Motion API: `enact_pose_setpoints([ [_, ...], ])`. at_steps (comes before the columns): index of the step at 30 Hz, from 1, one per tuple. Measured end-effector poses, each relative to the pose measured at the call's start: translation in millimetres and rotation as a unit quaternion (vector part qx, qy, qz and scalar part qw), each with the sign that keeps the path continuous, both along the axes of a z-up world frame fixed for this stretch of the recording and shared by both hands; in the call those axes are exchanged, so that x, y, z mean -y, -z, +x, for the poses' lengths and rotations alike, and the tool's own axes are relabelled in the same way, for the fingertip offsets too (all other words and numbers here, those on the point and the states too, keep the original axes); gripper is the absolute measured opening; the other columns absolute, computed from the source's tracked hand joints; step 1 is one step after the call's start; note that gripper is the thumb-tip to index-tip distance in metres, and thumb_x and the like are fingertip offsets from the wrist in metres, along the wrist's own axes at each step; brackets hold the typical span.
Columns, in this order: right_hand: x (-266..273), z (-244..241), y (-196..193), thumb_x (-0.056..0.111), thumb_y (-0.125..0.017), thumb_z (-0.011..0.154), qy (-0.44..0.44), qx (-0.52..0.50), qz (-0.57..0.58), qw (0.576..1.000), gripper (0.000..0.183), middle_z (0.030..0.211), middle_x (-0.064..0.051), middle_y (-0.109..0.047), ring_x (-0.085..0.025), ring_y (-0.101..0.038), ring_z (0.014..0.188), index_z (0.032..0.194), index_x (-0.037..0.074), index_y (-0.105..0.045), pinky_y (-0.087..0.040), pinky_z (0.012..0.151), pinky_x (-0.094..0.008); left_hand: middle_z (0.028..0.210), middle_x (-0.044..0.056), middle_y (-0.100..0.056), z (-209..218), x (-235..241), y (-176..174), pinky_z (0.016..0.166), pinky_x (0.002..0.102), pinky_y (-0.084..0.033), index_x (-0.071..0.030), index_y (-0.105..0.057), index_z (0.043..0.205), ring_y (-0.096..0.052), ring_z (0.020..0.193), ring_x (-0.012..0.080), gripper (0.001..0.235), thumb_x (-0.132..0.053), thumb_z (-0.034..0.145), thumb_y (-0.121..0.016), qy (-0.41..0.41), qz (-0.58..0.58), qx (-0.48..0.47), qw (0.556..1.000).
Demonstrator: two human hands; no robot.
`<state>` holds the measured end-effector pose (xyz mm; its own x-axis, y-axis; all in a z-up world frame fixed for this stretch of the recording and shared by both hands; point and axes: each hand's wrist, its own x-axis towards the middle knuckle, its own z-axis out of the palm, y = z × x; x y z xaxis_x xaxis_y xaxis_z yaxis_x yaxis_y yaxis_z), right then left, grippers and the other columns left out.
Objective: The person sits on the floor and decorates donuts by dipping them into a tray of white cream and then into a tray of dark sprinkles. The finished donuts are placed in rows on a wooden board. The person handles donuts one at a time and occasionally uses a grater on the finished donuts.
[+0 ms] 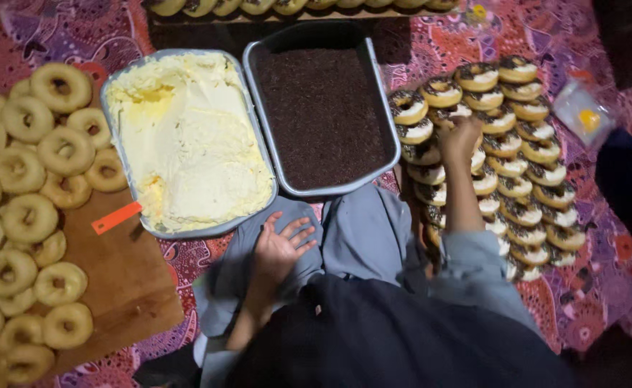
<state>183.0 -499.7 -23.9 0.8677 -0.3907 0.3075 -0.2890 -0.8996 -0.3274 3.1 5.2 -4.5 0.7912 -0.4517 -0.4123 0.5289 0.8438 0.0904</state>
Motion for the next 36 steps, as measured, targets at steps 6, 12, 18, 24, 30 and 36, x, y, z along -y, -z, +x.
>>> enact_pose_setpoints([
  [6, 8.7, -252.0, -42.1, -0.001, -0.062, 0.083, 0.321, 0.201, 0.161, 0.911, 0.024, 0.107, -0.012, -0.074, -0.023, -0.07, 0.099, 0.103, 0.003, -0.074, -0.055, 0.093, -0.038, 0.138, 0.027, -0.053, -9.9, -9.5, 5.8, 0.106, 0.066, -0.043, -0.021, -0.044, 0.135, -0.054, 0.127, 0.0465, 0.04, -0.048, 0.106, -0.043, 0.023, 0.045, 0.037, 0.998],
  [12, -38.6, -382.6, -41.5, 0.017, -0.053, 0.093, 0.519, 0.248, 0.416, 0.704, 0.024, 0.109, -0.009, -0.074, -0.022, -0.07, 0.099, 0.105, 0.006, -0.071, -0.055, 0.088, -0.038, 0.135, 0.026, -0.057, -10.0, -20.2, 19.3, 0.112, 0.063, -0.042, -0.015, -0.045, 0.133, -0.055, 0.13, 0.0447, 0.039, -0.045, 0.107, -0.046, 0.058, 0.118, 0.113, 0.985],
  [18, -42.4, -398.3, 1.7, 0.036, -0.045, 0.104, 0.487, 0.266, 0.433, 0.711, 0.042, 0.112, -0.014, -0.07, -0.028, -0.068, 0.099, 0.114, 0.001, -0.065, -0.055, 0.083, -0.043, 0.131, 0.024, -0.059, -0.1, -11.3, 40.3, 0.111, 0.065, -0.043, -0.014, -0.049, 0.128, -0.057, 0.127, 0.044, 0.038, -0.044, 0.104, -0.05, 0.084, 0.186, 0.135, 0.97],
  [24, 7.6, -436.9, -1.2, 0.032, -0.05, 0.104, 0.472, 0.186, 0.66, 0.554, 0.027, 0.074, 0.0, -0.057, -0.016, -0.052, 0.061, 0.087, 0.013, -0.061, -0.044, 0.053, -0.034, 0.127, 0.021, -0.063, 13.8, 19.3, 55.0, 0.112, 0.061, -0.042, -0.014, -0.056, 0.121, -0.056, 0.126, 0.0413, 0.038, -0.048, 0.104, -0.051, 0.051, 0.218, 0.06, 0.973],
  [30, 46.4, -441.0, -0.7, 0.022, -0.054, 0.102, 0.41, 0.129, 0.714, 0.553, 0.019, 0.062, 0.003, -0.052, -0.011, -0.047, 0.047, 0.085, 0.017, -0.06, -0.047, 0.045, -0.03, 0.143, 0.029, -0.054, 40.4, 146.3, 65.3, 0.117, 0.054, -0.044, -0.002, -0.05, 0.134, -0.051, 0.139, 0.0446, 0.057, -0.05, 0.103, -0.051, 0.058, 0.159, 0.105, 0.98],
  [36, 68.2, -473.7, -6.5, 0.021, -0.057, 0.101, 0.421, 0.154, 0.62, 0.643, 0.018, 0.065, 0.001, -0.057, -0.015, -0.05, 0.047, 0.087, 0.011, -0.062, -0.037, 0.039, -0.033, 0.152, 0.021, -0.044, 52.2, 306.2, 95.9, 0.113, 0.057, -0.04, -0.007, -0.037, 0.146, -0.044, 0.142, 0.0403, 0.077, -0.066, 0.098, -0.041, 0.226, 0.277, -0.061, 0.932],
])
